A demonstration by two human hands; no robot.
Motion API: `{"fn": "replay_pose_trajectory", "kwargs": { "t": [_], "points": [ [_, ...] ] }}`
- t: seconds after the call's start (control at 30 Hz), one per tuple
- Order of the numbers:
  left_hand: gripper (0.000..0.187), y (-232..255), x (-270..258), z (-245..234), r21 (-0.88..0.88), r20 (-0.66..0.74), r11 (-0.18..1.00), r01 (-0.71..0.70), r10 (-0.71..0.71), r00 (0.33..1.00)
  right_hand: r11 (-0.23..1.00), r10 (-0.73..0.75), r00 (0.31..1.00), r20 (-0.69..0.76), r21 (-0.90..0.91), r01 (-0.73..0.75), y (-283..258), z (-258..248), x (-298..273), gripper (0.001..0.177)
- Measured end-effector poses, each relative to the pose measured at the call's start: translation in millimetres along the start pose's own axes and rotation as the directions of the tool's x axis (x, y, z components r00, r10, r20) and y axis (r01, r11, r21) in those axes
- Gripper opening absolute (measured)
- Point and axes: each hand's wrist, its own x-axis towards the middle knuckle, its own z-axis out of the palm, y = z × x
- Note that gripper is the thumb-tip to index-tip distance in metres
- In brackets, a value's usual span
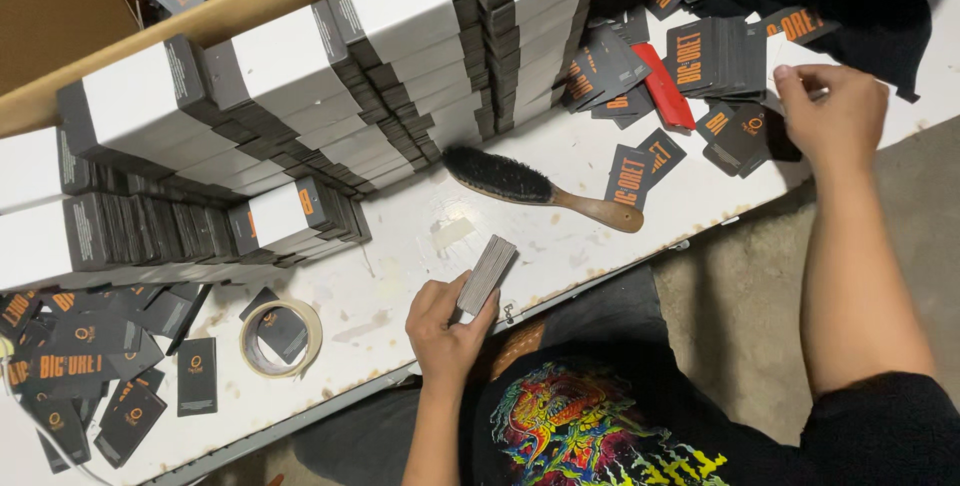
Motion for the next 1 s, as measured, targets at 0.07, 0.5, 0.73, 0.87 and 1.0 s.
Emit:
{"fn": "replay_pose_trajectory", "kwargs": {
  "t": [0.07, 0.5, 0.73, 0.87, 1.0],
  "points": [
    [0.024, 0.1, -0.7, 0.2, -0.001, 0.008, 1.0, 0.012, -0.012, 1.0, 0.992, 0.116, 0.993, 0.03, -0.058, -0.114, -14.5, 10.8, 4.1, 0.027],
    [0.026, -4.4, -3.4, 1.6, -0.021, -0.001, 1.0, 0.014, -0.014, 1.0, 0.981, -0.191, 0.972, -0.138, -0.002, 0.192, -37.7, 47.4, 20.5, 0.021],
    [0.026, -4.8, -2.4, 1.2, -0.027, -0.006, 1.0, 0.011, -0.011, 1.0, 0.929, -0.132, 0.988, -0.076, -0.357, 0.097, 13.0, -2.9, 13.1, 0.04],
    [0.026, -4.8, -2.3, -0.5, -0.018, -0.001, 1.0, 0.0, 0.0, 1.0, 0.898, 0.27, 0.885, 0.378, -0.432, -0.09, -0.2, -17.8, 17.2, 0.032],
    [0.024, -4.7, -1.1, 0.3, -0.006, -0.005, 1.0, -0.011, 0.011, 1.0, 0.813, 0.377, 0.839, 0.392, -0.574, -0.096, -24.5, -29.9, 25.4, 0.02]
  ]
}}
